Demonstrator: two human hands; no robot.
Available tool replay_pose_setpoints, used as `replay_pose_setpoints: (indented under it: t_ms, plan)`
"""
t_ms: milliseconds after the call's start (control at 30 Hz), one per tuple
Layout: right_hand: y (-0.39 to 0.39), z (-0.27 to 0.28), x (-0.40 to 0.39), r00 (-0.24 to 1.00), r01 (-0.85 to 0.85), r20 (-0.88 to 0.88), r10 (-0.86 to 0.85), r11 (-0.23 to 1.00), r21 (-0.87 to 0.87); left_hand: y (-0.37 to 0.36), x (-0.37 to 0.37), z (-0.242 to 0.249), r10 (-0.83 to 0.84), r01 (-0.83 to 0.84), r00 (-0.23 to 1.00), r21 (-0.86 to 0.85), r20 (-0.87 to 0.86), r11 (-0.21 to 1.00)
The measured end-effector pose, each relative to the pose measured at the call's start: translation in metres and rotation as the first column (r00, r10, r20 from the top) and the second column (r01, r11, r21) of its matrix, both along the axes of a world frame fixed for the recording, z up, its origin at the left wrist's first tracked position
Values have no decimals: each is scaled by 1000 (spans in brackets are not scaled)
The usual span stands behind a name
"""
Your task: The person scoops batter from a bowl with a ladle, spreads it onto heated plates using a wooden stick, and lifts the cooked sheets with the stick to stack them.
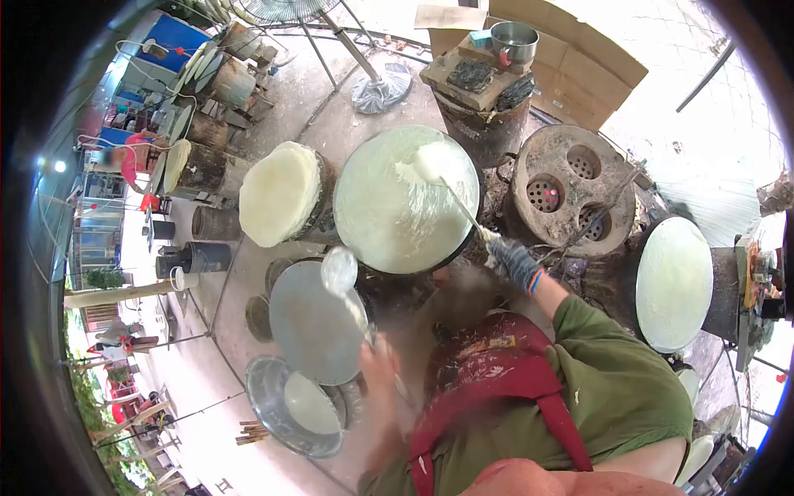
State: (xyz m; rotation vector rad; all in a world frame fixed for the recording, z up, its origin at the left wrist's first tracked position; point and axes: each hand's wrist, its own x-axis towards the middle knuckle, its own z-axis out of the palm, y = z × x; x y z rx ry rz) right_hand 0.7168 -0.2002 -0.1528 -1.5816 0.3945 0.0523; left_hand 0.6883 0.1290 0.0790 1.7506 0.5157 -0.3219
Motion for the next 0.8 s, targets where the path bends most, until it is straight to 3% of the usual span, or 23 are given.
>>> replay_pose_setpoints:
  t_ms: [33,100,200,300,333,433,467,500,533,600,667,767,800]
  plan:
    - [-4,-4,3,999,-7,37,6,1000,9,-3,16,-7,-71,71,997,8,26,997]
    - [-23,50,32,975,188,-156,-157,959,213,-23,59,-6,-213,212,972,22,97,977]
    - [-31,52,44,947,51,-321,4,985,164,-45,141,-32,-365,387,913,-104,185,916]
    - [-18,47,26,971,-27,-233,52,994,108,-82,214,-55,-457,478,866,-70,201,875]
    - [-13,88,15,992,-60,-115,43,988,-146,-89,230,-66,-492,519,842,-82,221,851]
    - [1,85,-16,978,82,-152,-140,937,-339,-95,248,-84,-477,479,874,-326,90,815]
    - [23,85,-27,953,198,-222,-204,979,-49,-91,242,-88,-485,484,870,-339,88,807]
    - [52,91,-30,922,320,-300,-243,917,240,-89,234,-85,-481,448,876,-400,21,799]
    - [76,91,-23,931,277,-285,-227,949,150,-86,222,-79,-475,403,879,-455,-50,794]
    - [96,86,-20,936,244,-301,-182,953,182,-77,198,-82,-403,249,900,-560,-169,790]
    - [91,85,-6,933,270,-335,-130,869,416,-70,182,-95,-278,47,925,-649,-260,760]
    - [74,74,-12,891,333,-394,-224,914,233,-70,161,-78,-237,-97,907,-720,-348,687]
    - [83,63,-9,908,257,-401,-124,920,297,-72,158,-81,-279,-61,902,-738,-328,672]
